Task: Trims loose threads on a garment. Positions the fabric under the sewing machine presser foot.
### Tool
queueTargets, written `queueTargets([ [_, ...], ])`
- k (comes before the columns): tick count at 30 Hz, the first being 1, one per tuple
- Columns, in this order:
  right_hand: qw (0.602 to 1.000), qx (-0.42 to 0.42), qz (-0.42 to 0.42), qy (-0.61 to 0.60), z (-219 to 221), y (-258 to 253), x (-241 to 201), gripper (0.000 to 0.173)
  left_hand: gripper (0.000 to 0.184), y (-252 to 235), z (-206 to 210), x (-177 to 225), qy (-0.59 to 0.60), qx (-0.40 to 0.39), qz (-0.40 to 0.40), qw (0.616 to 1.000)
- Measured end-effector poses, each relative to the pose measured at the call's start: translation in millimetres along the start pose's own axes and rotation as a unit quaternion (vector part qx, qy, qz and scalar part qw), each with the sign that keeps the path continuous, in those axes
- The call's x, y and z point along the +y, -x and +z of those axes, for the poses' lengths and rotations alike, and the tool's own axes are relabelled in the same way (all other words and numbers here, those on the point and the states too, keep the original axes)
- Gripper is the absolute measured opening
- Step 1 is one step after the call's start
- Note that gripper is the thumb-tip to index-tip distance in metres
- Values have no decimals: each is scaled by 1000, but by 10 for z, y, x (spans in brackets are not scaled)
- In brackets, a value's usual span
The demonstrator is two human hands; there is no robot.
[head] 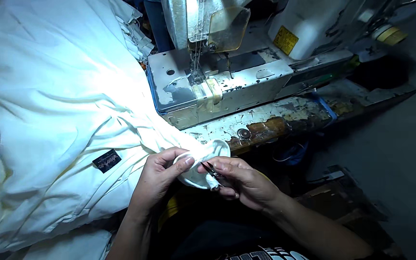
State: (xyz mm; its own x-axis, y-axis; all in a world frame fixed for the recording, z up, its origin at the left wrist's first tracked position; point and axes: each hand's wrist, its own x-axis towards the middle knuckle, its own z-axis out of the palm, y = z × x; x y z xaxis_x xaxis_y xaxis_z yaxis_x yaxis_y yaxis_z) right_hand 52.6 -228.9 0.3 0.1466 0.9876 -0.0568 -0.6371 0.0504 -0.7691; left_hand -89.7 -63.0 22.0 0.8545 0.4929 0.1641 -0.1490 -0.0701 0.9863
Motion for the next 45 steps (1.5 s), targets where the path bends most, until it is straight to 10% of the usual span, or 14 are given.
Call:
queueTargets([
  [23, 995, 25, -56, -80, 39, -54, 71, 20, 7, 11, 18, -76, -47, -11, -32, 998],
  [28, 980, 25, -117, 161, -42, 37, -19, 25, 8, -8, 46, 11, -8, 6, -36, 999],
  [32, 873, 107, -238, 413, -54, 53, 119, 28, 14, -16, 68, 4, -5, 6, -26, 1000],
  [45, 865, 110, -230, 431, -27, 3, 161, 26, 14, -16, 78, -18, -11, -11, -13, 1000],
])
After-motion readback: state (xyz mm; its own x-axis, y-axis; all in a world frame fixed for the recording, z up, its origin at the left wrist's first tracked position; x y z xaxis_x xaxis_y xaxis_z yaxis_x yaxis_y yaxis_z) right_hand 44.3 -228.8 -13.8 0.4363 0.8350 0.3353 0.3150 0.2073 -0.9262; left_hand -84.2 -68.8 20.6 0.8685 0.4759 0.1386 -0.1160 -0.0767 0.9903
